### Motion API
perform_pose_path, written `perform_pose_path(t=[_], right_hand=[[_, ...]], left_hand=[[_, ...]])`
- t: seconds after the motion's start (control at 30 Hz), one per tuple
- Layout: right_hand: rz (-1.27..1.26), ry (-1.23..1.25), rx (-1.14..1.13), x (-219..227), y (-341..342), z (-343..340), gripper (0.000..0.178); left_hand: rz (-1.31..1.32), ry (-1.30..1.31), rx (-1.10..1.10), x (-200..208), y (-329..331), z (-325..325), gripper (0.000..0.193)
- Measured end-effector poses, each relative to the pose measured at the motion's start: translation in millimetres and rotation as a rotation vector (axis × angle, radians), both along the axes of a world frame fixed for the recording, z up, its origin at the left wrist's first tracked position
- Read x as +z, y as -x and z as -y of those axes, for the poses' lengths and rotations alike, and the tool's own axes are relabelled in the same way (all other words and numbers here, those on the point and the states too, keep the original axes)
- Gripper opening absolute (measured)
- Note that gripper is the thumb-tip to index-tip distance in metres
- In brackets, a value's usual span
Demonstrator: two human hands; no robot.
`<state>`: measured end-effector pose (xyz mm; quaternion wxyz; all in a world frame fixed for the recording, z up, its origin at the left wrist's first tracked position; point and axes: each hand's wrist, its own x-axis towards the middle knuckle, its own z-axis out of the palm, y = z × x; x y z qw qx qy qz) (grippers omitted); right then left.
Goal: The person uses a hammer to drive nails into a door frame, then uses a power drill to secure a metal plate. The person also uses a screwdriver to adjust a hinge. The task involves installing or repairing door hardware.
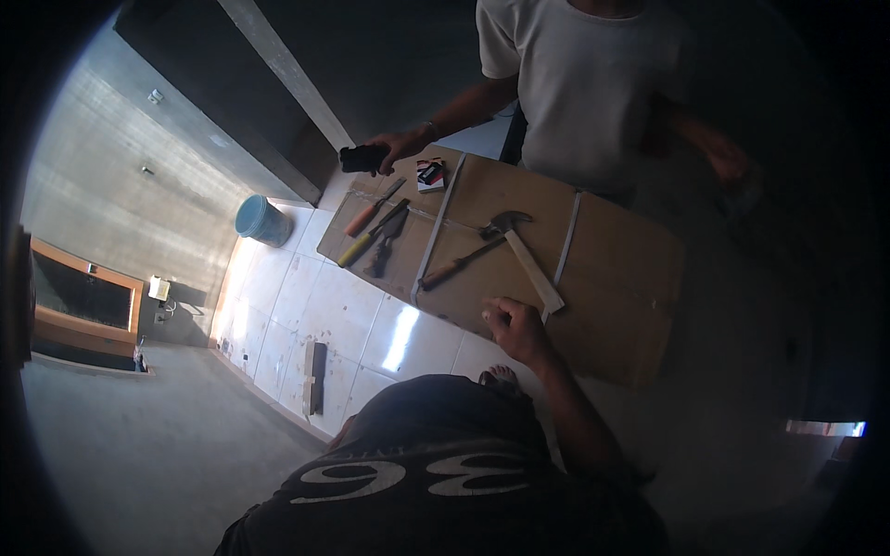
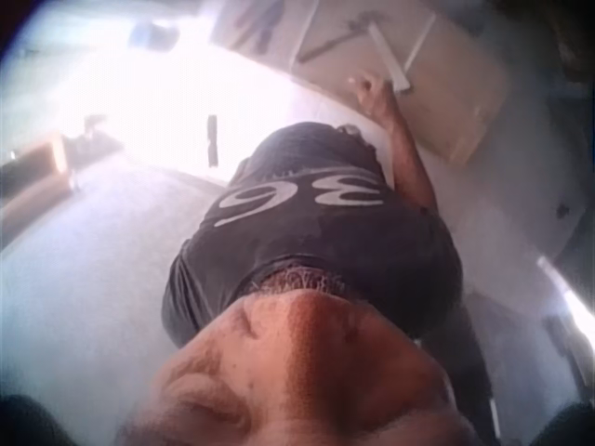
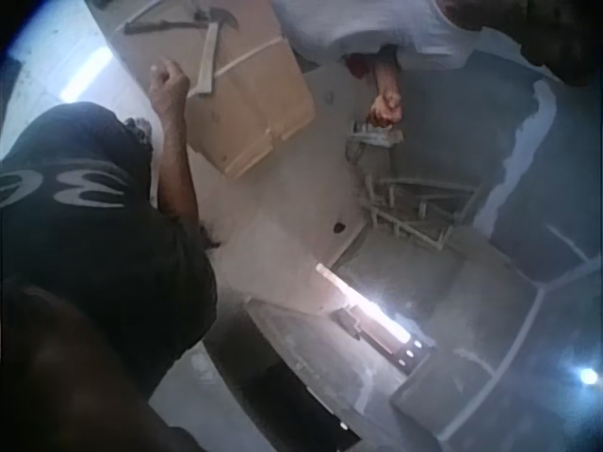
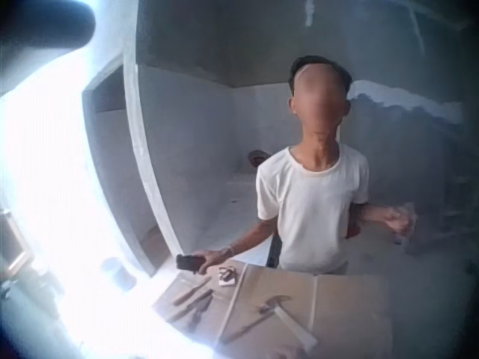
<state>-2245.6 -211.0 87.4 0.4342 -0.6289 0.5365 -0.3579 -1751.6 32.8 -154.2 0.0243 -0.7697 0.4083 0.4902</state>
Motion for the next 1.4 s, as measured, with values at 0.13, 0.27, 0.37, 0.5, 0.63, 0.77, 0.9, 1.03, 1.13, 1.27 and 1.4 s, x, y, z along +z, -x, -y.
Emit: perform_pose_path(t=[0.13,0.27,0.37,0.5,0.63,0.77,0.9,1.03,1.13,1.27,1.4], right_hand=[[0.002,0.017,0.040,-2,-2,5,0.027],[0.006,0.067,0.058,-8,-2,11,0.026],[0.013,0.039,0.081,-7,-3,15,0.025],[0.009,0.040,0.103,-7,-3,19,0.025],[-0.002,0.029,0.134,-6,-4,25,0.025],[0.032,0.052,0.151,-14,-7,31,0.026],[-0.018,0.015,0.157,-7,-4,36,0.026],[-0.001,0.043,0.082,1,10,34,0.024],[0.053,0.171,-0.071,14,23,31,0.024],[0.131,0.660,-0.577,89,56,16,0.031],[0.218,0.891,-1.006,166,135,-25,0.054]], left_hand=[[0.000,0.001,0.025,0,7,-7,0.040],[0.003,0.004,0.049,1,14,-14,0.040],[0.008,0.001,0.069,2,18,-22,0.039],[0.008,0.007,0.093,4,26,-30,0.039],[0.005,0.013,0.118,4,34,-34,0.039],[0.005,0.022,0.129,4,38,-38,0.038],[-0.005,0.029,0.111,-3,43,-30,0.038],[-0.021,0.052,0.029,-17,37,-16,0.038],[-0.057,0.123,-0.034,-40,26,-3,0.038],[-0.171,0.414,-0.084,-50,-5,34,0.037],[-0.411,0.389,-0.009,172,156,181,0.035]])
